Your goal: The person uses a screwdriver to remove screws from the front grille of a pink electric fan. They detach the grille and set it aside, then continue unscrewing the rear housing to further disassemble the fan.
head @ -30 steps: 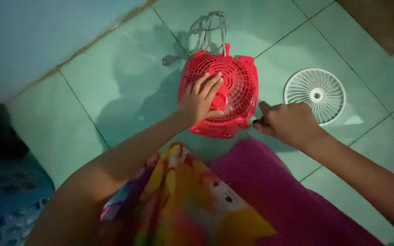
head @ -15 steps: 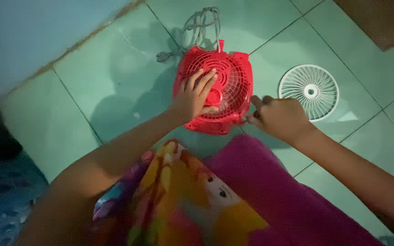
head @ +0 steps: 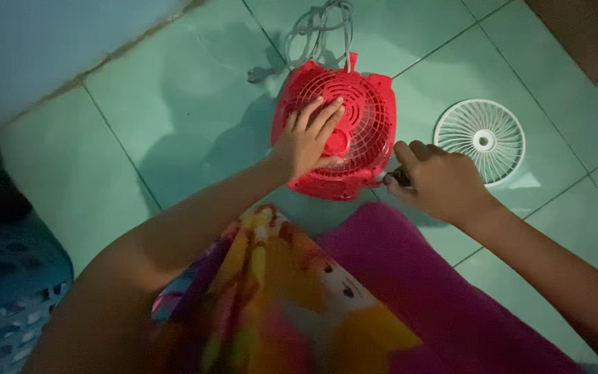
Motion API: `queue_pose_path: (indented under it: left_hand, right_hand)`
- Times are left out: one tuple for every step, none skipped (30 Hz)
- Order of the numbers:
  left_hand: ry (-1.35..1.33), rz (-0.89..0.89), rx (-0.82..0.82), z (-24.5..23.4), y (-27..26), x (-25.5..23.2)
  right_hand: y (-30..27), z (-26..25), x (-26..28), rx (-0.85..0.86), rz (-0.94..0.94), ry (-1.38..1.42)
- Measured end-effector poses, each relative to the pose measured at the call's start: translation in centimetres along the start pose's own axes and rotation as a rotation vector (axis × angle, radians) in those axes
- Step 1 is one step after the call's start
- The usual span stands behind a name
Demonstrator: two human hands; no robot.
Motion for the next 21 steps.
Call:
queue_pose_path:
  left_hand:
    - [-0.013,-0.004,-0.004,0.1,-0.1,0.0]
    - [-0.025,-0.009,-0.007,0.2,-0.2,-0.1]
    - [-0.033,-0.010,-0.011,0.1,-0.2,0.1]
    - [-0.003,-0.021,0.014,0.1,-0.3,0.3]
    - [0.022,-0.025,0.038,0.3,-0.1,0.2]
    - [0.047,-0.029,0.061,0.5,0.2,0.2]
    - [0.022,-0.013,0.039,0.3,0.4,0.0]
    - [-0.002,0.002,0.016,-0.1,0.5,0.1]
    - [-0.027,0.015,-0.006,-0.4,0.6,0.1]
    - [-0.025,0.015,-0.003,-0.6,0.7,0.1]
    - [-0.020,0.013,-0.001,-0.8,0.8,0.3]
    - [-0.014,0.012,0.002,-1.1,1.0,0.5]
    - [-0.013,0.016,0.002,-1.3,1.1,0.5]
    - [-0.011,0.021,0.002,-1.4,1.4,0.6]
    - [-0.011,0.026,0.002,-1.5,1.5,0.6]
    - [0.009,0.033,0.015,-1.5,1.6,0.5]
    - [0.027,0.040,0.029,-1.5,1.7,0.5]
    - [0.044,0.047,0.042,-1.3,1.6,0.5]
    - [0.067,0.050,0.032,-1.3,1.6,0.5]
    - [0.089,0.052,0.022,-1.3,1.5,0.5]
    - [0.110,0.055,0.012,-1.2,1.3,0.4]
  right_hand:
    - [0.1,0.0,0.0,0.025,0.010,-0.024]
    - [0.1,0.0,-0.1,0.050,0.020,-0.049]
    - [0.2,0.4,-0.2,0.139,0.053,-0.068]
    - [0.1,0.8,-0.3,0.228,0.086,-0.087]
    - [-0.2,1.2,-0.7,0.318,0.127,-0.107]
    - [-0.2,1.1,-0.8,0.291,0.109,-0.130]
    - [-0.2,1.1,-0.9,0.268,0.089,-0.153]
    - [-0.2,1.2,-1.0,0.244,0.070,-0.176]
    - [-0.2,1.1,-1.0,0.186,0.056,-0.112]
    - [-0.2,1.0,-1.1,0.127,0.043,-0.048]
    - [-0.1,0.9,-1.0,0.065,0.027,0.016]
    - [-0.1,0.5,-0.8,-0.035,-0.010,0.048]
    - [-0.2,0.1,-0.6,-0.134,-0.047,0.079]
    - [-0.4,-0.3,-0.3,-0.234,-0.084,0.110]
    - [-0.5,-0.3,-0.3,-0.236,-0.072,0.122]
    - [-0.4,-0.3,-0.1,-0.238,-0.060,0.134]
    - [-0.4,-0.3,0.0,-0.239,-0.047,0.147]
    - [-0.3,0.4,-0.2,-0.113,0.014,0.113]
    - [-0.3,1.0,-0.3,0.013,0.076,0.077]
    - [-0.4,1.6,-0.6,0.139,0.137,0.042]
    - [-0.4,1.8,-0.6,0.173,0.113,-0.004]
Point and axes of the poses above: each hand's wrist, its own y-axis towards the middle knuckle, its own z-axis out of the palm, x = y × z, the point moved 5 cm from there along y, towards the middle knuckle, and after that the axes turned 14 degrees about -x, right-handed, at the moved point
